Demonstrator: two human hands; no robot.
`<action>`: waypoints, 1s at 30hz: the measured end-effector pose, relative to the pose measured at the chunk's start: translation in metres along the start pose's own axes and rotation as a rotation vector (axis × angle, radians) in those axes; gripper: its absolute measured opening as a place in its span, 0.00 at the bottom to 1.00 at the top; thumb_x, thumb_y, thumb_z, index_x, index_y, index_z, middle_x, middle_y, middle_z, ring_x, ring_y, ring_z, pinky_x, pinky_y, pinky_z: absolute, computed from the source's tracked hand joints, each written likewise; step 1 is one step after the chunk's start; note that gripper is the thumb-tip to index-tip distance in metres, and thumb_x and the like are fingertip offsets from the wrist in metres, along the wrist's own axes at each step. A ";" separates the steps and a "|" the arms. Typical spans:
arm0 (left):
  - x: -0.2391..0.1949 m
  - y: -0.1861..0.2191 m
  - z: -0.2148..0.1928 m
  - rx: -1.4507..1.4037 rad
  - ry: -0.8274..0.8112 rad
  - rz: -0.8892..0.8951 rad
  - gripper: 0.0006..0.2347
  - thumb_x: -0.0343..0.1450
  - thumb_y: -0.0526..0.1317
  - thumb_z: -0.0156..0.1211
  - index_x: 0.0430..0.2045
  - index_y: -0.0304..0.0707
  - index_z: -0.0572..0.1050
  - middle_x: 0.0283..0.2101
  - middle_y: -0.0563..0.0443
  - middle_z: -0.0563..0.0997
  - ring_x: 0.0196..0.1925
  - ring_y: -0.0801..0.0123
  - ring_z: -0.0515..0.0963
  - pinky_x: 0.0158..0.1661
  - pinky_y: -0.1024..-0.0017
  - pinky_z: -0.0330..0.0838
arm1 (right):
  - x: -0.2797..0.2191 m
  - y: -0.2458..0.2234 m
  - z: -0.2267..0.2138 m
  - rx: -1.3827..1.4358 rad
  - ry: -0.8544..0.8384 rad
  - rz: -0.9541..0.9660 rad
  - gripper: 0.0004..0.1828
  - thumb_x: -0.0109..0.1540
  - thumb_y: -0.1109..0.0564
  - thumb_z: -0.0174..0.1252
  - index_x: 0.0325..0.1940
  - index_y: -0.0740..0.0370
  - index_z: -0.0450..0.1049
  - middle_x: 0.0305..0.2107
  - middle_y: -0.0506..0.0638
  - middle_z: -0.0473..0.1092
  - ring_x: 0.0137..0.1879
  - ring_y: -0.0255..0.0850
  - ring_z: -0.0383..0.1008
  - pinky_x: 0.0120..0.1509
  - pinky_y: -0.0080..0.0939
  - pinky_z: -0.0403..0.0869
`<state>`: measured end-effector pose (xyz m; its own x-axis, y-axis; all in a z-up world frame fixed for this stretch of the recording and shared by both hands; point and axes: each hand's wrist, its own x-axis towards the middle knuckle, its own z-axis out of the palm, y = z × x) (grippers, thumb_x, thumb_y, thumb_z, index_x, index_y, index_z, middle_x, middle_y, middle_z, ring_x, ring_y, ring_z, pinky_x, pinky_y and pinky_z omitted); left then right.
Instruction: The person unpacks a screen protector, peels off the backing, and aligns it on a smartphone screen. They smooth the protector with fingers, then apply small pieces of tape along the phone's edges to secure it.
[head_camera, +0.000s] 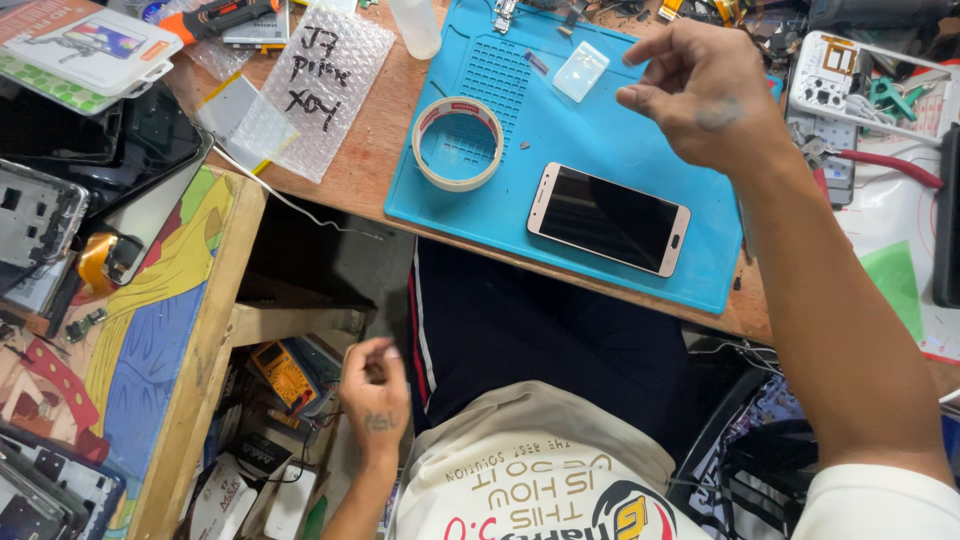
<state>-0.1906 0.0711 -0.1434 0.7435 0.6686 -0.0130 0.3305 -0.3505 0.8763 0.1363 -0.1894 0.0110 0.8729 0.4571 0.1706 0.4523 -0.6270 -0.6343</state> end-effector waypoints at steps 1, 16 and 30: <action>0.002 0.019 0.000 -0.057 -0.041 0.019 0.07 0.71 0.32 0.59 0.39 0.30 0.79 0.35 0.47 0.80 0.33 0.68 0.77 0.37 0.73 0.72 | -0.005 -0.006 -0.006 -0.015 0.005 -0.021 0.14 0.66 0.57 0.71 0.52 0.64 0.79 0.35 0.49 0.74 0.41 0.38 0.76 0.46 0.37 0.76; 0.024 0.129 0.010 -0.983 -0.792 -0.069 0.20 0.80 0.50 0.47 0.43 0.27 0.76 0.40 0.40 0.83 0.40 0.68 0.80 0.42 0.71 0.74 | -0.202 -0.058 0.042 -0.344 0.385 -0.690 0.19 0.59 0.59 0.76 0.49 0.46 0.76 0.40 0.37 0.67 0.49 0.35 0.71 0.57 0.45 0.64; 0.026 0.123 0.018 -0.633 -0.671 -0.170 0.09 0.75 0.38 0.57 0.36 0.28 0.79 0.30 0.46 0.85 0.31 0.74 0.81 0.35 0.76 0.76 | -0.206 -0.059 0.040 -0.146 0.157 -0.454 0.27 0.55 0.51 0.73 0.55 0.54 0.73 0.60 0.60 0.65 0.69 0.58 0.64 0.73 0.59 0.61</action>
<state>-0.1199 0.0338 -0.0442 0.9593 0.0909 -0.2673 0.2344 0.2716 0.9334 -0.0770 -0.2214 -0.0166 0.5936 0.6112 0.5235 0.8043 -0.4732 -0.3595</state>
